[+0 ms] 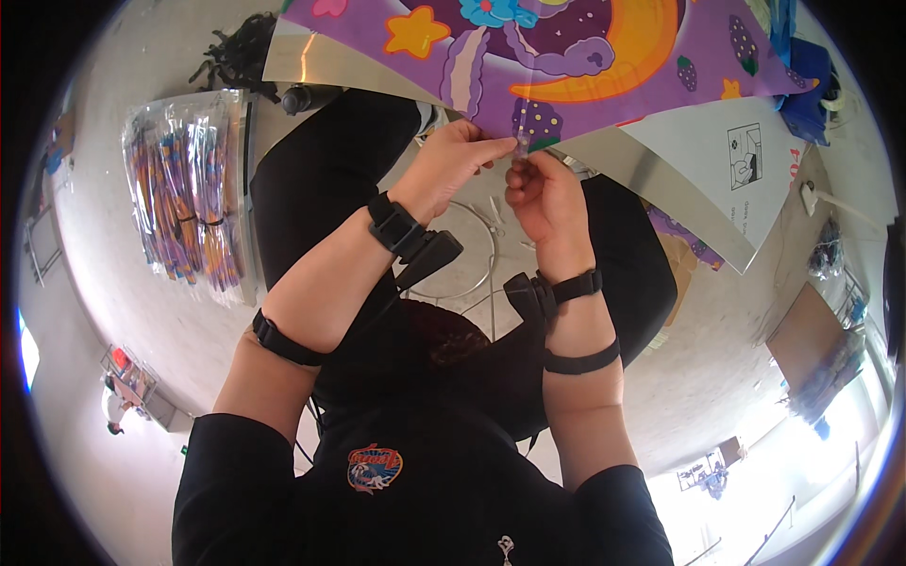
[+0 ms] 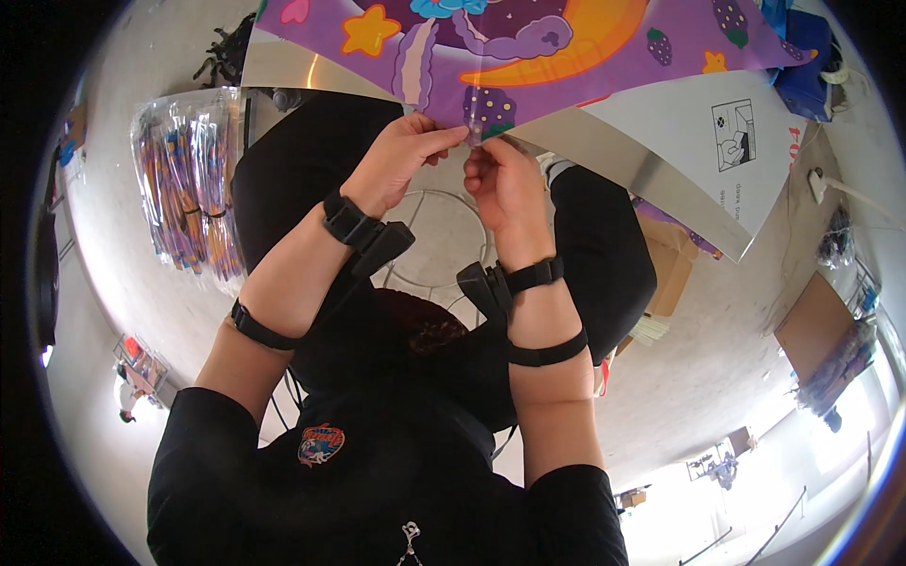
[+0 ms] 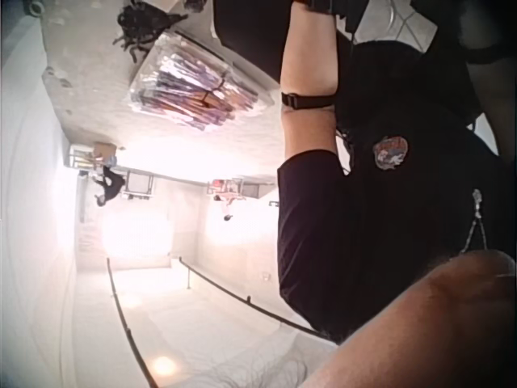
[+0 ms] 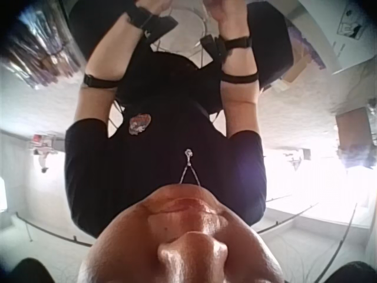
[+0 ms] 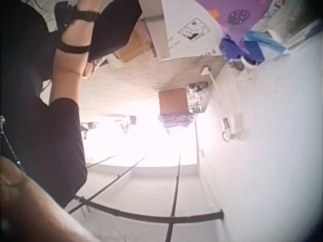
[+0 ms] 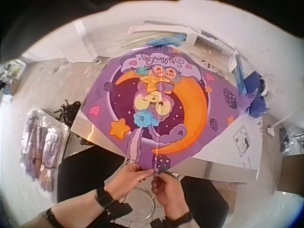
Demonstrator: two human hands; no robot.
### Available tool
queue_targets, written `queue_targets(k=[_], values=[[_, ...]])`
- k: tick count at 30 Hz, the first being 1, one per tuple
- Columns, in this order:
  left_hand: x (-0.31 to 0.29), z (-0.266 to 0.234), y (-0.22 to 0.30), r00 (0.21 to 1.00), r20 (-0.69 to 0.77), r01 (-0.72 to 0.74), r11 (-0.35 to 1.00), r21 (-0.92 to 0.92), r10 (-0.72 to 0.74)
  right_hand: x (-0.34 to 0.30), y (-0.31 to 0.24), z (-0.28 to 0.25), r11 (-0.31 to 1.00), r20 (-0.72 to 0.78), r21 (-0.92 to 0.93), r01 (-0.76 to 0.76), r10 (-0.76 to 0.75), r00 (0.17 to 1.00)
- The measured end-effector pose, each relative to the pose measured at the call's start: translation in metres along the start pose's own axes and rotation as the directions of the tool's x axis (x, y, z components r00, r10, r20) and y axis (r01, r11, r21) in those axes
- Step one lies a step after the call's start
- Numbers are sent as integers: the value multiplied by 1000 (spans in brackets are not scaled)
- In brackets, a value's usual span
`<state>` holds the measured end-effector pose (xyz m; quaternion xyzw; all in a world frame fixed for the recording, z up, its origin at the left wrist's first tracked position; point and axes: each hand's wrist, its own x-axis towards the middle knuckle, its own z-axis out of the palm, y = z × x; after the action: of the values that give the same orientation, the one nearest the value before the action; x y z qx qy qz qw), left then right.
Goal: The person unfolds a purple kite sail on a table, smooths it out, and inserts a thin rod into the sail's pockets. They then pull tape from a dispenser and apply pieces to secure the rod to the sail.
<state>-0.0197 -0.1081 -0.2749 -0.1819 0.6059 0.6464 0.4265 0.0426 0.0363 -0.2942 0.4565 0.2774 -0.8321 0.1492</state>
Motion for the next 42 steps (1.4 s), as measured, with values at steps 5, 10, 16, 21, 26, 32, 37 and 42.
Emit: queue_targets(k=[5, 10, 16, 21, 26, 32, 37, 42], values=[[2, -1, -3, 1000, -2, -3, 1000, -28, 3, 3, 2, -1, 998, 46, 49, -45, 43, 998], [-2, -2, 0, 999, 33, 14, 998, -66, -12, 2, 1, -4, 992, 104, 92, -85, 75, 992], [-3, -4, 1, 996, 87, 12, 997, -76, -6, 3, 0, -4, 983, 165, 138, -120, 97, 982], [-2, -6, 1, 993, 115, 23, 997, -77, -15, 4, -1, -6, 976, 198, 156, -150, 118, 973], [-3, -8, 1, 988, 155, 26, 995, -99, -10, 5, 0, -6, 968, 220, 180, -175, 134, 966], [-1, -9, -2, 985, 174, 27, 990, -137, -3, 8, 1, -8, 964, 291, 189, -186, 126, 949], [1, -9, -4, 988, 156, 22, 989, -147, 1, 9, 1, -9, 964, 315, 187, -189, 124, 941], [1, -9, -4, 990, 138, -20, 992, -122, 36, 6, -1, -3, 970, 270, 162, -180, 132, 954]])
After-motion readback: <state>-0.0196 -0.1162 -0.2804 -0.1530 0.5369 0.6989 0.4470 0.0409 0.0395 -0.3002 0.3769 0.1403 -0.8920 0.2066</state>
